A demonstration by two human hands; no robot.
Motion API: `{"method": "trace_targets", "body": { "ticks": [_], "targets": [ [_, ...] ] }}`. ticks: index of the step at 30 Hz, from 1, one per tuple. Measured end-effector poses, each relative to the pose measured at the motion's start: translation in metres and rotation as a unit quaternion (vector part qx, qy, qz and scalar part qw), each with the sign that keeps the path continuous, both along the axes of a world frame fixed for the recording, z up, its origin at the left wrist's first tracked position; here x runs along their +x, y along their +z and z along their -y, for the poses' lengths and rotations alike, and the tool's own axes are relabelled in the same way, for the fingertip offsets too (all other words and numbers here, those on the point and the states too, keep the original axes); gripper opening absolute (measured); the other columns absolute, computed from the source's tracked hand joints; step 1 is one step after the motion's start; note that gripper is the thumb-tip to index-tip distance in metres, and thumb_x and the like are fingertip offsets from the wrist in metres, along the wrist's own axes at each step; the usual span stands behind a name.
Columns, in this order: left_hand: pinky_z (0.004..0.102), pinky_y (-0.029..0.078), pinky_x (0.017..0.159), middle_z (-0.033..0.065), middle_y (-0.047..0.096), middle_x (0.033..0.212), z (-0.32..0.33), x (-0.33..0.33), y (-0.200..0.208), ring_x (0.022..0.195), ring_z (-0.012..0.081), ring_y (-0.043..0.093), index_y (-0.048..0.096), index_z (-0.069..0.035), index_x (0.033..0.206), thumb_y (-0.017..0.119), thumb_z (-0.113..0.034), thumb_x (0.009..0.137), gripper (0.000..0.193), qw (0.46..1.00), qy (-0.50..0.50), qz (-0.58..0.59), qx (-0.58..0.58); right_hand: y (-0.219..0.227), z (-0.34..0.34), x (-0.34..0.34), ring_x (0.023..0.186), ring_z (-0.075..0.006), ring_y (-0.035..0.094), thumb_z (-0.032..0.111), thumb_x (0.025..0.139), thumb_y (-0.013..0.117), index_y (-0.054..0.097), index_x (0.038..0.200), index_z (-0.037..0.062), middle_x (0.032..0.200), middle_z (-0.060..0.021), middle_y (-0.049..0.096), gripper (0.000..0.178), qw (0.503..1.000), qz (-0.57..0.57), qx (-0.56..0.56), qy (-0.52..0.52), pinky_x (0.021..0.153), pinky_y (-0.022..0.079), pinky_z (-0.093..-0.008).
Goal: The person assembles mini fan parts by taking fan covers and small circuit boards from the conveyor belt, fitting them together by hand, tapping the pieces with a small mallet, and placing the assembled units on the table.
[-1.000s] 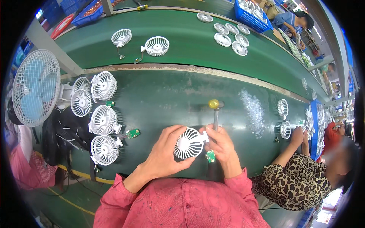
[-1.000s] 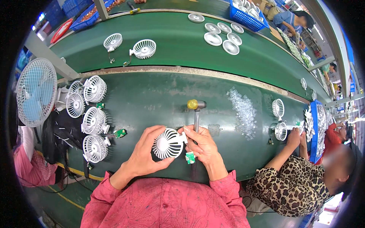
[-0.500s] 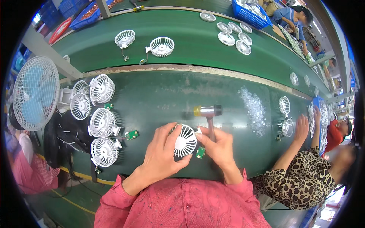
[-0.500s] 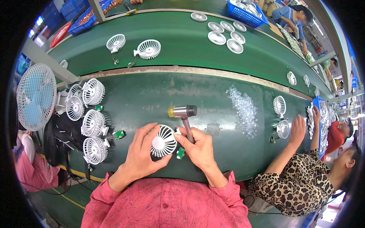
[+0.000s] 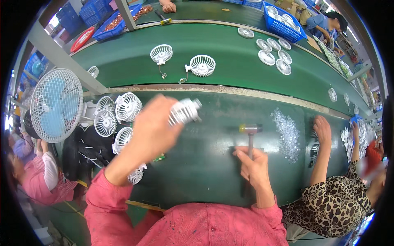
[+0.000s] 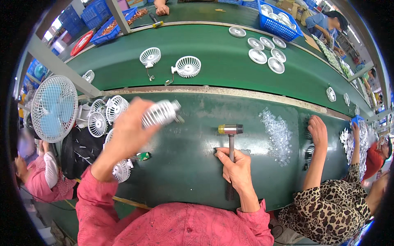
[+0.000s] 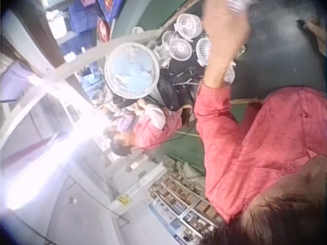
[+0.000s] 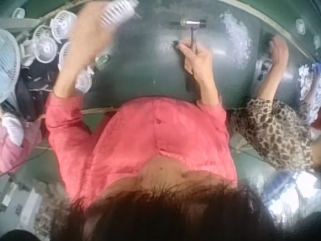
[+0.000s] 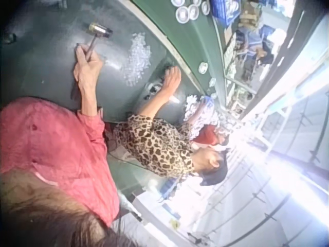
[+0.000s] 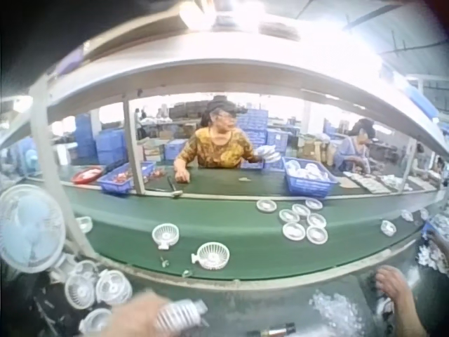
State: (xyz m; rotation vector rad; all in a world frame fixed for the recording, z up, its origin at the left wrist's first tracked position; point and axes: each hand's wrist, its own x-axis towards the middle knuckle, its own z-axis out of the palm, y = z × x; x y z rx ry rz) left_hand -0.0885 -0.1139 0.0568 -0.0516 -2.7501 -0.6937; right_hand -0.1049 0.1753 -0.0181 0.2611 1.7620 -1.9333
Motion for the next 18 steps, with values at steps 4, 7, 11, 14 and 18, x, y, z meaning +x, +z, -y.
{"method": "trace_targets", "body": {
  "ticks": [4,7,11,14,18],
  "targets": [
    [0.0461,0.05,0.082,0.0171,0.055,0.105,0.079,-0.061,-0.005,0.099,0.0367,0.057,0.054,-0.001,0.112,0.068,-0.005,0.077,0.037,0.966,0.141,-0.078,-0.2,-0.007,-0.002,0.0,0.037,-0.0028,0.036,0.009,0.095,0.064,0.067,0.101,-0.0036,0.07,-0.0029,0.061,0.014,0.996,0.085,-0.02,0.019,0.034,0.027,-0.0232],
    [0.0474,0.05,0.083,0.018,0.055,0.106,0.111,-0.103,-0.029,0.099,0.0375,0.057,0.054,-0.001,0.114,0.069,-0.005,0.077,0.039,0.946,0.165,-0.139,-0.243,-0.011,-0.008,-0.006,0.037,-0.0028,0.035,0.009,0.095,0.065,0.067,0.097,-0.0033,0.066,-0.0014,0.058,0.013,0.995,0.091,-0.033,0.03,0.033,0.027,-0.0233],
    [0.0496,0.047,0.087,0.0193,0.06,0.107,0.112,-0.12,-0.071,0.105,0.0389,0.057,0.059,-0.004,0.115,0.068,-0.021,0.085,0.036,0.984,0.113,-0.026,-0.136,-0.013,-0.006,-0.009,0.037,-0.0029,0.035,0.011,0.094,0.066,0.066,0.093,-0.0027,0.06,0.0011,0.053,0.014,0.994,0.095,-0.042,0.041,0.033,0.026,-0.0237],
    [0.0496,0.044,0.094,0.0176,0.062,0.116,0.076,-0.138,-0.087,0.112,0.037,0.055,0.059,-0.008,0.125,0.064,-0.033,0.089,0.044,0.985,0.111,0.078,-0.11,-0.012,-0.01,-0.011,0.037,-0.0031,0.035,0.012,0.094,0.066,0.066,0.093,-0.0028,0.06,0.001,0.053,0.015,0.994,0.094,-0.039,0.039,0.033,0.026,-0.0239],
    [0.0509,0.04,0.102,0.0162,0.057,0.131,0.073,-0.151,-0.11,0.122,0.0376,0.049,0.058,-0.007,0.131,0.062,-0.032,0.091,0.047,0.978,0.155,0.133,-0.046,-0.006,-0.007,-0.009,0.037,-0.0032,0.035,0.012,0.095,0.066,0.066,0.093,-0.0029,0.063,-0.0006,0.056,0.015,0.994,0.093,-0.038,0.053,0.033,0.026,-0.0237]
  ]
}}
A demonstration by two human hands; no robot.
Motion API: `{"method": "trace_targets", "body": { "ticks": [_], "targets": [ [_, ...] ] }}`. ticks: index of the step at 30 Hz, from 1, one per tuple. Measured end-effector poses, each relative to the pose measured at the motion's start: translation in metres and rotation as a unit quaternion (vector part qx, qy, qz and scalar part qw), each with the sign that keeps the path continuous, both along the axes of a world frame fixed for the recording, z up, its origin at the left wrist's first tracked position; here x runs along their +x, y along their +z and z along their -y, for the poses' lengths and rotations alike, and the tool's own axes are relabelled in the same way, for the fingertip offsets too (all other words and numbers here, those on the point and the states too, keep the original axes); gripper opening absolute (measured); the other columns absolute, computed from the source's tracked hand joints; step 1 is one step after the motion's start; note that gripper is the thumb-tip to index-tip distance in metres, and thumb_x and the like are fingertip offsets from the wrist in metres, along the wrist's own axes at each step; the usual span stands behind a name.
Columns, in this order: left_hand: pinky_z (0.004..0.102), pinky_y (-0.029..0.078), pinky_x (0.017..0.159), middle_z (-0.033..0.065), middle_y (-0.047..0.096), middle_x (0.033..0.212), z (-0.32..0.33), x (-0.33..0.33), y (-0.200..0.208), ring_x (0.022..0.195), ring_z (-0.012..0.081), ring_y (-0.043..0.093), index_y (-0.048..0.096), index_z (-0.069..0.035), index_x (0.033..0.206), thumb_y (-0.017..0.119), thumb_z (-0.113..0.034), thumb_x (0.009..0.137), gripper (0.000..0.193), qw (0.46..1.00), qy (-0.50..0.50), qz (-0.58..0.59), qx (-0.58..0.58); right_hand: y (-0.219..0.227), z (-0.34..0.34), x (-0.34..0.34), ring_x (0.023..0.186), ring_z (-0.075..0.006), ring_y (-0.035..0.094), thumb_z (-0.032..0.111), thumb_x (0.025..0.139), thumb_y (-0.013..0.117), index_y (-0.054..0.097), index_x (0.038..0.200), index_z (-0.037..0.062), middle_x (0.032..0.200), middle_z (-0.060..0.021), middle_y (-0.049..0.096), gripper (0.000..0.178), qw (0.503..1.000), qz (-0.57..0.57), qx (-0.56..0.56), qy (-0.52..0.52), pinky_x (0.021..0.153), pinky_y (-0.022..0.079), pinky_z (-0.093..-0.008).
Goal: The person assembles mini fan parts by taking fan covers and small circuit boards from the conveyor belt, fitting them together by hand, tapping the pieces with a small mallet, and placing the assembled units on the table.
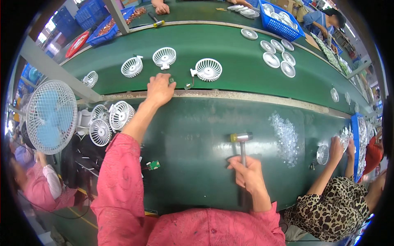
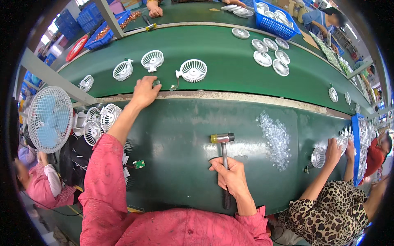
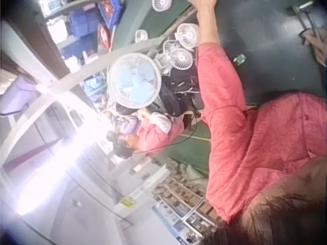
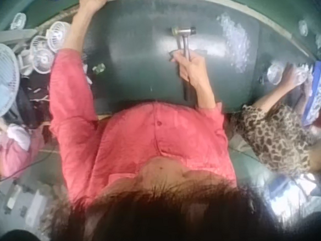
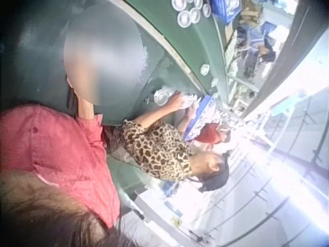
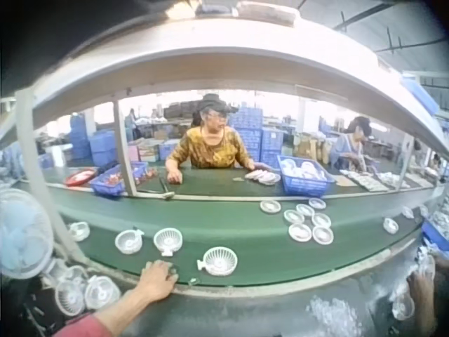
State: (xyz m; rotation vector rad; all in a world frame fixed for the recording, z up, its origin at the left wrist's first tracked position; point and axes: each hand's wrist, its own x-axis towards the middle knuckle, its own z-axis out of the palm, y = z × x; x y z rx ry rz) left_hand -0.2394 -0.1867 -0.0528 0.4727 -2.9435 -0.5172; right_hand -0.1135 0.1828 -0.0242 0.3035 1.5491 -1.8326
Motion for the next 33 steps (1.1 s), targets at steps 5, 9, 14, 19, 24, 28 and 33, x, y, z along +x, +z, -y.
{"method": "trace_targets", "body": {
  "ticks": [5,9,14,19,24,28,33],
  "targets": [
    [0.0473,0.041,0.102,0.0176,0.059,0.128,-0.019,0.019,0.013,0.117,0.0388,0.052,0.062,-0.002,0.125,0.059,-0.026,0.091,0.041,0.985,-0.044,-0.052,0.156,0.002,0.004,0.0,0.037,-0.0031,0.036,0.012,0.096,0.064,0.066,0.096,-0.003,0.068,-0.0038,0.061,0.015,1.0,-0.008,0.016,0.013,0.033,0.027,-0.0237],
    [0.0454,0.045,0.095,0.0194,0.062,0.115,-0.069,0.084,0.059,0.11,0.0395,0.055,0.063,0.001,0.119,0.06,-0.025,0.092,0.037,0.967,-0.147,-0.012,0.207,0.007,0.003,-0.009,0.036,-0.0039,0.035,0.017,0.097,0.061,0.065,0.101,-0.0026,0.068,-0.0072,0.064,0.02,0.997,-0.049,0.064,-0.003,0.032,0.025,-0.0237],
    [0.0431,0.043,0.099,0.0176,0.059,0.125,-0.113,0.189,0.069,0.112,0.037,0.055,0.058,-0.001,0.123,0.065,-0.024,0.091,0.04,0.942,-0.259,0.027,0.211,0.011,0.017,-0.025,0.043,-0.0064,0.046,0.031,0.095,0.064,0.065,0.109,-0.0027,0.06,-0.0034,0.063,0.036,0.962,-0.151,0.219,0.068,0.041,0.035,-0.0273],
    [0.041,0.043,0.1,0.0157,0.058,0.131,-0.145,0.242,0.055,0.116,0.0331,0.054,0.06,-0.003,0.126,0.067,-0.022,0.091,0.04,0.892,-0.301,0.109,0.319,-0.002,0.03,-0.02,0.055,-0.011,0.06,0.026,0.089,0.071,0.064,0.112,-0.0041,0.059,-0.0064,0.062,0.038,0.928,-0.277,0.229,0.098,0.052,0.044,-0.0293],
    [0.0313,0.051,0.076,0.0106,0.071,0.095,-0.149,0.251,0.04,0.085,0.0183,0.063,0.07,0.0,0.099,0.068,-0.024,0.093,0.024,0.825,-0.029,0.127,0.549,0.001,0.032,-0.019,0.064,-0.0088,0.059,0.025,0.094,0.065,0.068,0.109,-0.002,0.064,-0.0032,0.063,0.031,0.923,-0.266,0.224,0.162,0.058,0.045,-0.0272],
    [0.0264,0.048,0.062,0.0058,0.069,0.083,-0.144,0.255,0.03,0.068,0.0093,0.058,0.066,0.003,0.086,0.065,-0.026,0.096,0.031,0.89,-0.088,0.014,0.448,0.016,0.044,-0.019,0.062,-0.0085,0.057,0.028,0.093,0.066,0.068,0.107,-0.0017,0.064,-0.004,0.063,0.033,0.924,-0.25,0.232,0.174,0.057,0.044,-0.0276],
    [0.0249,0.048,0.06,0.0058,0.067,0.086,-0.142,0.253,0.03,0.069,0.0092,0.058,0.064,0.003,0.097,0.062,-0.023,0.098,0.026,0.856,-0.022,0.097,0.508,0.005,0.05,-0.019,0.059,-0.0091,0.057,0.026,0.091,0.067,0.068,0.104,-0.0032,0.063,-0.0071,0.062,0.032,0.88,-0.31,0.272,0.235,0.055,0.044,-0.0299]
  ]
}}
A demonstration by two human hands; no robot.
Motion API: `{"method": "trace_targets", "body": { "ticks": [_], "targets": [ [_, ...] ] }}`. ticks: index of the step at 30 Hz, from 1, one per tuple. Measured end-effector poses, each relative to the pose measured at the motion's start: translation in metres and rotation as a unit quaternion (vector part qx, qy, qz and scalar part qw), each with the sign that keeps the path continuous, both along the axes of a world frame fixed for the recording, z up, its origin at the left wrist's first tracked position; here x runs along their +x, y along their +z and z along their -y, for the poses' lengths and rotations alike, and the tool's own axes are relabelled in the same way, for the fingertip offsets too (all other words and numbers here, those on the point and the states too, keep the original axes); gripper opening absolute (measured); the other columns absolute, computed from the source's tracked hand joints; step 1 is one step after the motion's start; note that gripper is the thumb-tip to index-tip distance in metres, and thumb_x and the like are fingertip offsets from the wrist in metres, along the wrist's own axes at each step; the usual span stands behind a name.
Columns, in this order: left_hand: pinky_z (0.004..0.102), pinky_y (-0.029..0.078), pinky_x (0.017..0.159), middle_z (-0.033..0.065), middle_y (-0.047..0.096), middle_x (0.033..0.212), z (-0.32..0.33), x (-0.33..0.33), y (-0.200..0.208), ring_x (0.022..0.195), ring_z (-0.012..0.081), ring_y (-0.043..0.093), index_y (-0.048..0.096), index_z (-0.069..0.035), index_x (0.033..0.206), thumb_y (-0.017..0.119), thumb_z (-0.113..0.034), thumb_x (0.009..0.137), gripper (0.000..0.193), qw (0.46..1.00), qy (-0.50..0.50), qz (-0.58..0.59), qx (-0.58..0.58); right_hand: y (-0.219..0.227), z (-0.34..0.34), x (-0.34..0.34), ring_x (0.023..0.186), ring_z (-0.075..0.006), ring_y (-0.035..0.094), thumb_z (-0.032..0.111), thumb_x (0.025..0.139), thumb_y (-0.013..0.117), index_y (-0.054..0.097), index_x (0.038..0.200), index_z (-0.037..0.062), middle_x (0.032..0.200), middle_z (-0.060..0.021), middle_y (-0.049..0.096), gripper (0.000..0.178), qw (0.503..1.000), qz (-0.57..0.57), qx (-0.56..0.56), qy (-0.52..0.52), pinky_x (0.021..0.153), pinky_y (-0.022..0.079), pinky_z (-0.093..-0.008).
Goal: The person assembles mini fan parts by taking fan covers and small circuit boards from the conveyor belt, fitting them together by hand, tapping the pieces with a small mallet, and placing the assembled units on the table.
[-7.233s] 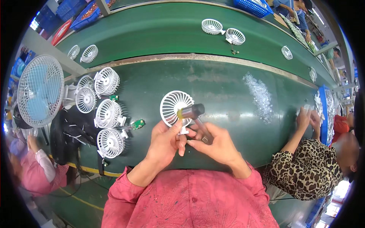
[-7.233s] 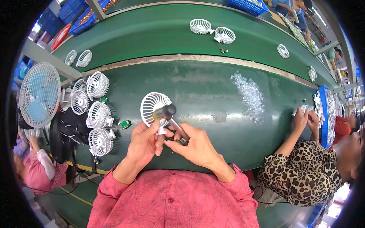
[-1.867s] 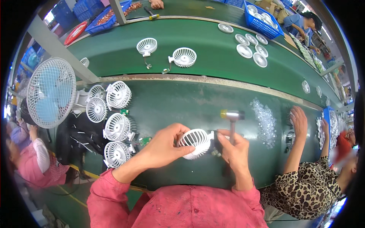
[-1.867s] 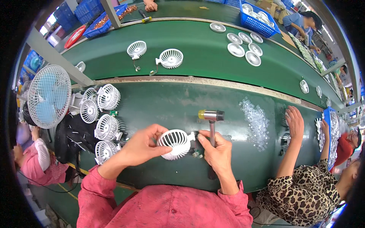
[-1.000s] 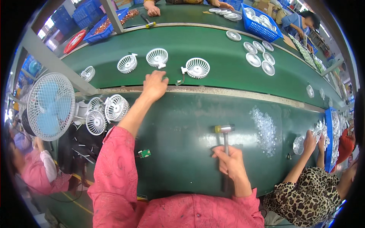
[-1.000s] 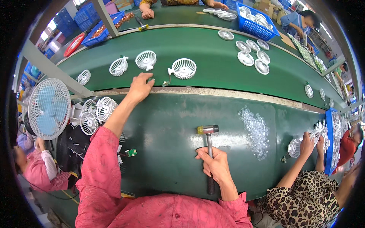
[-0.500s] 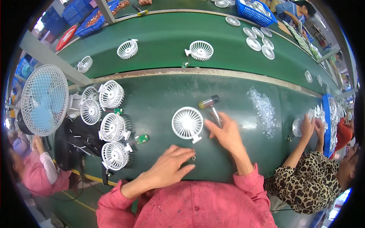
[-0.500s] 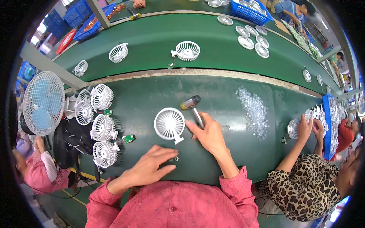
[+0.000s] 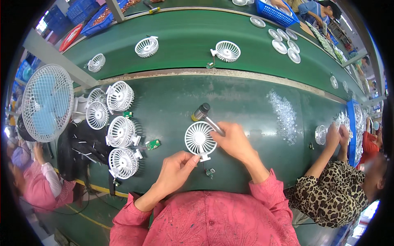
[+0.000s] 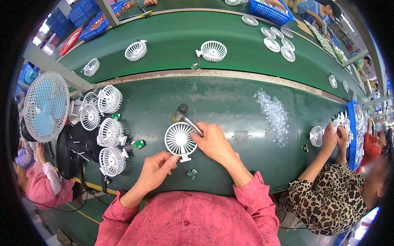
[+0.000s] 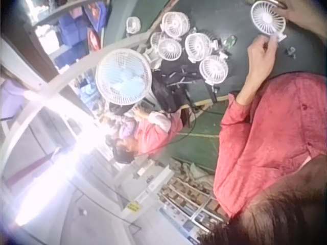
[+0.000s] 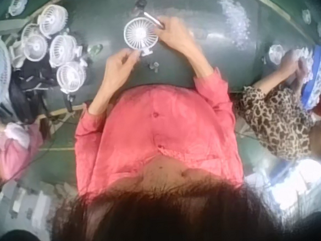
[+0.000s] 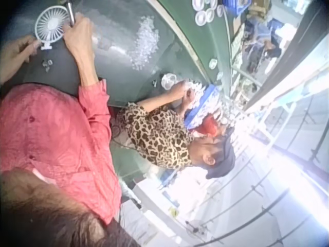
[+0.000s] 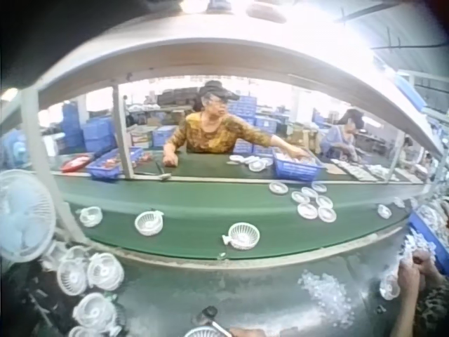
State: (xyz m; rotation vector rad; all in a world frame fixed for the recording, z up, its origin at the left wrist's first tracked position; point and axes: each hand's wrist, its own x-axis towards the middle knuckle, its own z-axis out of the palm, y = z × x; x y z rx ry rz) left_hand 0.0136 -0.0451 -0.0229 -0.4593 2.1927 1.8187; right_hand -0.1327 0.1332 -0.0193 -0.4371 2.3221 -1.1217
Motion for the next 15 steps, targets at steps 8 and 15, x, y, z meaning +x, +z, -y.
{"method": "trace_targets", "body": {
  "ticks": [8,15],
  "targets": [
    [0.0325,0.057,0.054,0.0254,0.062,0.107,-0.007,-0.014,0.014,0.068,0.0202,0.065,0.03,0.004,0.13,0.053,-0.033,0.102,0.052,0.918,0.12,0.051,0.374,0.037,0.004,0.016,0.057,-0.007,0.051,0.017,0.091,0.065,0.062,0.084,-0.0044,0.059,-0.0073,0.058,0.022,0.993,-0.045,-0.047,-0.095,0.05,0.041,-0.0299],
    [0.0339,0.059,0.058,0.0253,0.064,0.108,-0.017,-0.021,0.023,0.074,0.0195,0.067,0.041,0.001,0.127,0.042,-0.038,0.105,0.045,0.888,0.06,0.066,0.452,0.057,0.006,0.02,0.056,-0.0074,0.039,0.015,0.089,0.067,0.062,0.085,-0.0034,0.056,-0.0068,0.047,0.02,0.987,-0.098,-0.074,-0.1,0.048,0.036,-0.0313]
  ]
}}
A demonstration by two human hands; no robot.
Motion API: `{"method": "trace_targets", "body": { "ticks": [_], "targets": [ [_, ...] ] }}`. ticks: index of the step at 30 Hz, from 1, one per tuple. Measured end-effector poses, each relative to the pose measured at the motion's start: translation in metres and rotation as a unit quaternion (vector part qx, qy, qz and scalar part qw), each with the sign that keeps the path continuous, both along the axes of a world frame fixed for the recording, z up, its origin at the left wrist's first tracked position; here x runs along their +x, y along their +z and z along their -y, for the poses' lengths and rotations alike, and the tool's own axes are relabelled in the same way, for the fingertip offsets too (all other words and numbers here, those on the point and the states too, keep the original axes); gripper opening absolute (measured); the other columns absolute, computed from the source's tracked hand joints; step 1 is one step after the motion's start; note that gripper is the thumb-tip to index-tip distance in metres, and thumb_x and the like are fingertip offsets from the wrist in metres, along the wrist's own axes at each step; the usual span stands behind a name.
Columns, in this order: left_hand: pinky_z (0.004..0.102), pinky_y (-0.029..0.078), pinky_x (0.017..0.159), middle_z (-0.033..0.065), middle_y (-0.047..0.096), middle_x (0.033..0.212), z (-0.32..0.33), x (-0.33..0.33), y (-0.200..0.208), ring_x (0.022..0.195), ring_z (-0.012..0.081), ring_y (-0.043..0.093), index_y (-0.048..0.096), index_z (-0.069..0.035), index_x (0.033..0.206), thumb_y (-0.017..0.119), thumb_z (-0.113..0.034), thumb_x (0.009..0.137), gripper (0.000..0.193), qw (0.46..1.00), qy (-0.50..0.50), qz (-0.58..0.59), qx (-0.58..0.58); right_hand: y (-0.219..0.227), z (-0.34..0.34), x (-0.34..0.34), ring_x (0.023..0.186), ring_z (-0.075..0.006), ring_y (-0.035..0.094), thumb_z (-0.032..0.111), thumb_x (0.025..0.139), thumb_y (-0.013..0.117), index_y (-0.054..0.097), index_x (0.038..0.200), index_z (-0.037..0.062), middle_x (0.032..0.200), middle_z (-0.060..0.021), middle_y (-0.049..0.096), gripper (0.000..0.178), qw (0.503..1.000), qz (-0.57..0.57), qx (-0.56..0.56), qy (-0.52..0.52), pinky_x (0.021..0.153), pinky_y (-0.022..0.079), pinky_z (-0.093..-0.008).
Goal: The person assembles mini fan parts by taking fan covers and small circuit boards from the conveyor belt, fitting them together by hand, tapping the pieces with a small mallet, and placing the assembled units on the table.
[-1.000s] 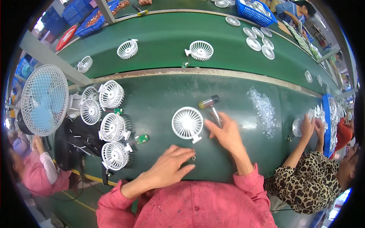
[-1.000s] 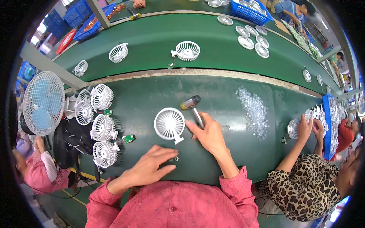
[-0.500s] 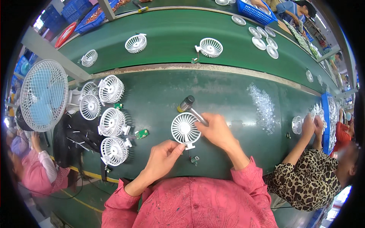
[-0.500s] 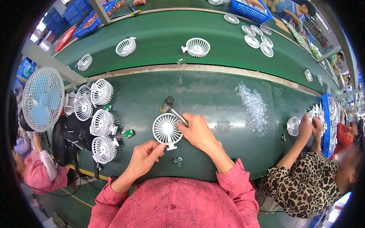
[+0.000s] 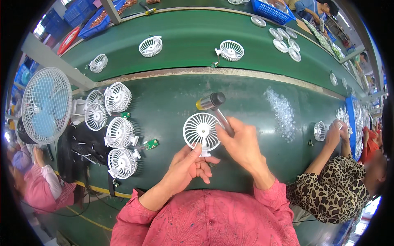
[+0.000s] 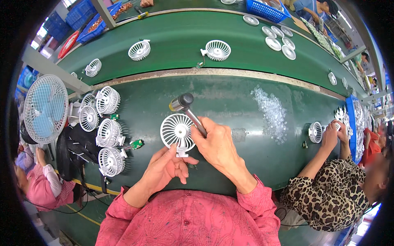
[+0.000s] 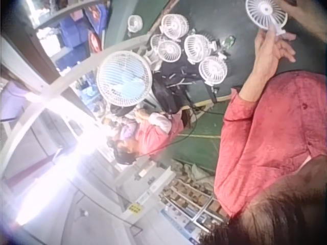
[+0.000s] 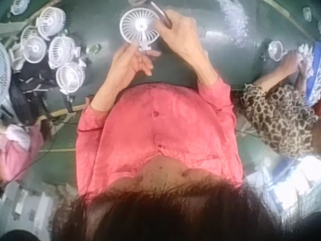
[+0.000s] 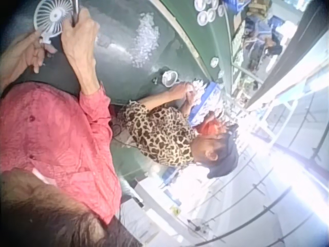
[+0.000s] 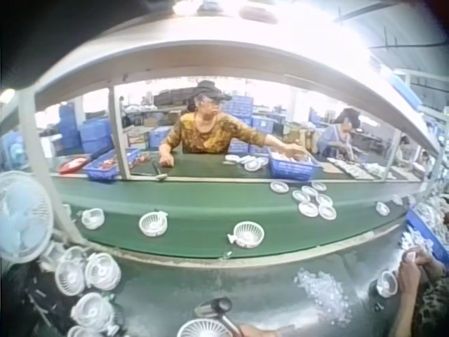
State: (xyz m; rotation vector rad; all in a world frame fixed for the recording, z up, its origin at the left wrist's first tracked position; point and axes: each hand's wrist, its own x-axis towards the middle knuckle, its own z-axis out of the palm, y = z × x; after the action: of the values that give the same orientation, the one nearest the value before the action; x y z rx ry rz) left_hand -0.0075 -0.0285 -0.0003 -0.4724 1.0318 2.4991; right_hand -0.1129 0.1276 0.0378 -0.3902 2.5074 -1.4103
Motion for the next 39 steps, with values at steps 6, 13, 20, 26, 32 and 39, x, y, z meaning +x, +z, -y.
{"method": "trace_targets", "body": {
  "ticks": [6,13,20,26,32,39],
  "targets": [
    [0.0327,0.058,0.059,0.0238,0.065,0.108,-0.004,-0.005,-0.003,0.074,0.0183,0.066,0.045,0.0,0.128,0.044,-0.029,0.105,0.037,1.0,0.029,-0.002,-0.01,0.005,0.003,-0.003,0.056,-0.0071,0.039,0.016,0.088,0.069,0.064,0.088,-0.003,0.057,-0.0063,0.047,0.02,1.0,0.013,0.015,0.016,0.048,0.035,-0.0319],
    [0.0297,0.056,0.054,0.0202,0.067,0.099,0.008,-0.006,-0.001,0.067,0.0143,0.061,0.054,0.002,0.118,0.051,-0.017,0.102,0.025,0.996,0.088,-0.012,0.026,-0.016,-0.002,0.007,0.069,-0.0085,0.058,0.021,0.091,0.07,0.062,0.124,-0.0001,0.078,-0.0116,0.068,0.04,0.996,0.027,-0.065,0.058,0.061,0.049,-0.0299],
    [0.0272,0.053,0.047,0.0162,0.068,0.094,0.015,-0.012,0.0,0.063,0.0122,0.058,0.058,0.003,0.111,0.054,-0.02,0.1,0.026,0.994,0.094,0.027,0.043,-0.032,-0.013,0.038,0.073,-0.0054,0.059,0.014,0.09,0.071,0.064,0.12,-0.0019,0.085,-0.0026,0.07,0.035,0.961,0.23,-0.136,0.067,0.059,0.048,-0.0232],
    [0.0291,0.054,0.048,0.0135,0.066,0.092,0.01,-0.011,-0.002,0.063,0.0145,0.06,0.056,0.002,0.113,0.055,-0.019,0.1,0.024,0.993,0.115,-0.006,0.001,-0.006,-0.013,0.035,0.081,-0.0287,0.07,0.006,0.088,0.067,0.062,0.113,-0.0004,0.095,-0.0164,0.071,0.026,0.988,0.056,-0.005,0.146,0.069,0.053,-0.0381],
    [0.0308,0.056,0.047,0.0184,0.065,0.098,0.016,-0.012,-0.001,0.062,0.0173,0.062,0.05,0.002,0.118,0.051,-0.018,0.101,0.026,0.99,0.116,-0.049,-0.07,0.002,-0.017,0.035,0.082,-0.0384,0.066,0.001,0.087,0.062,0.063,0.112,0.0015,0.096,-0.0194,0.068,0.025,0.985,-0.077,0.039,0.152,0.069,0.052,-0.0421],
    [0.0291,0.053,0.043,0.0222,0.067,0.096,0.028,-0.013,-0.002,0.054,0.0166,0.061,0.049,0.004,0.124,0.049,-0.021,0.103,0.034,0.989,0.067,-0.049,-0.122,-0.002,-0.009,0.028,0.067,-0.0298,0.063,0.004,0.087,0.066,0.066,0.102,0.0009,0.081,-0.017,0.065,0.015,0.992,-0.017,-0.012,0.124,0.061,0.049,-0.0386]
  ]
}}
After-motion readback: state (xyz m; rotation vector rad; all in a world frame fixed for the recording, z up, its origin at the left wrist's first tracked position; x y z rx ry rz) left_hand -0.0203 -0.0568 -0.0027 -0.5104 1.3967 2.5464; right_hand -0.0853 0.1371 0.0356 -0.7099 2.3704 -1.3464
